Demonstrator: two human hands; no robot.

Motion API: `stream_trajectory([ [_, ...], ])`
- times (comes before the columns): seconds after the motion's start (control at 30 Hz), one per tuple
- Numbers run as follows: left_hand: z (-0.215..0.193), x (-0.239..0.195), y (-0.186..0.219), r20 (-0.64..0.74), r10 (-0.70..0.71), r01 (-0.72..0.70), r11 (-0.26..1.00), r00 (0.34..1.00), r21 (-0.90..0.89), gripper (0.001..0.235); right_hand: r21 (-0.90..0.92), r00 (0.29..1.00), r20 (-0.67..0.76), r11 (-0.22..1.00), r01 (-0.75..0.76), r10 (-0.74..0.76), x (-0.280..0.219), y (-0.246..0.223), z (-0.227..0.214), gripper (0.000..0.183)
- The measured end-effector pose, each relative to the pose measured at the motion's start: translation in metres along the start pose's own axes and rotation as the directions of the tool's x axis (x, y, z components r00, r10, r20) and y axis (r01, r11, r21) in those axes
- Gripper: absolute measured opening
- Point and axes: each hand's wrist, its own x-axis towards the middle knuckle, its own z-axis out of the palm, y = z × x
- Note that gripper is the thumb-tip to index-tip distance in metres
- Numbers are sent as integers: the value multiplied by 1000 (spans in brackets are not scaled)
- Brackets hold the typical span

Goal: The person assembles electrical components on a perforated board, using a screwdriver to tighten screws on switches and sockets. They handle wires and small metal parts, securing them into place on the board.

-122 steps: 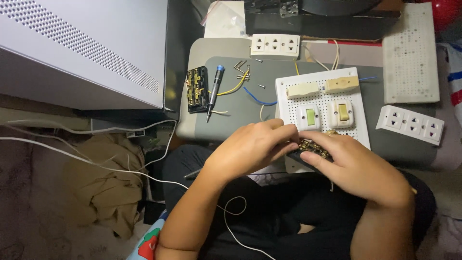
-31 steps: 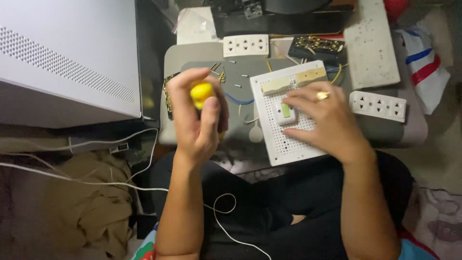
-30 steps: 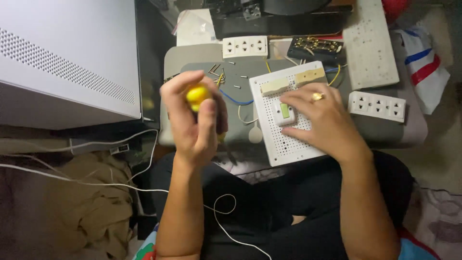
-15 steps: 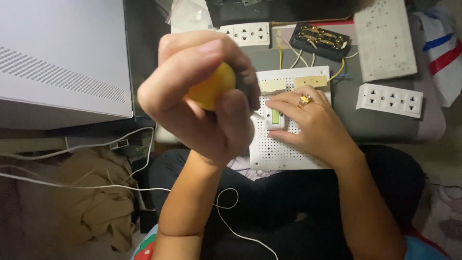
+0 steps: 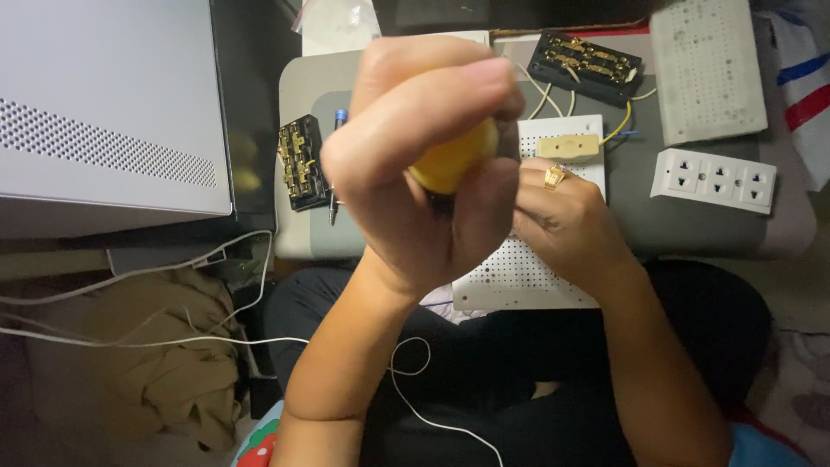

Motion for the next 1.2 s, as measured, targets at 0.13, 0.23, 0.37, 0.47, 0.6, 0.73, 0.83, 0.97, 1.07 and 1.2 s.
stream_trajectory([
  [0.13, -9, 2, 9, 284, -17, 13, 1000, 959, 16, 31, 9, 998, -10, 998, -55, 55, -1, -1, 0, 20],
  [0.23, -9, 2, 16, 331, -23, 34, 999, 943, -28, 34, 30, 990, -19, 990, -141, 141, -1, -3, 0, 12],
  [0.37, -5, 1, 14, 355, 2, 26, 997, 935, -73, 31, 70, 963, -22, 961, -267, 270, 0, -9, 1, 6],
  [0.47, -2, -1, 9, 289, 62, -61, 998, 955, -12, 33, 99, 936, -19, 932, -349, 352, 1, -12, 0, 11],
  [0.6, 3, -8, 7, 138, 72, -93, 984, 988, 150, 45, 138, 883, -12, 876, -463, 469, 2, -16, 0, 22],
  [0.73, -5, -1, 12, 207, 116, -146, 980, 971, 135, 40, 140, 856, -42, 851, -506, 516, -7, -3, 6, 30],
  [0.83, -8, 5, 18, 336, 48, -58, 998, 941, 19, 30, -122, 994, -112, 992, -23, 9, -19, 23, 18, 17],
  [0.97, -1, -2, 5, 166, 71, -98, 983, 984, 157, 32, -239, 995, -103, 971, -28, 3, -15, 25, 21, 17],
  [1.07, -4, -2, 0, 96, 88, -106, 973, 992, 205, 47, -238, 996, -75, 971, 21, -40, -8, 11, 14, 11],
  [1.2, -15, 0, 4, 212, 47, -58, 997, 976, 46, 41, 14, 986, -79, 989, -146, 147, 5, -35, -17, 26],
])
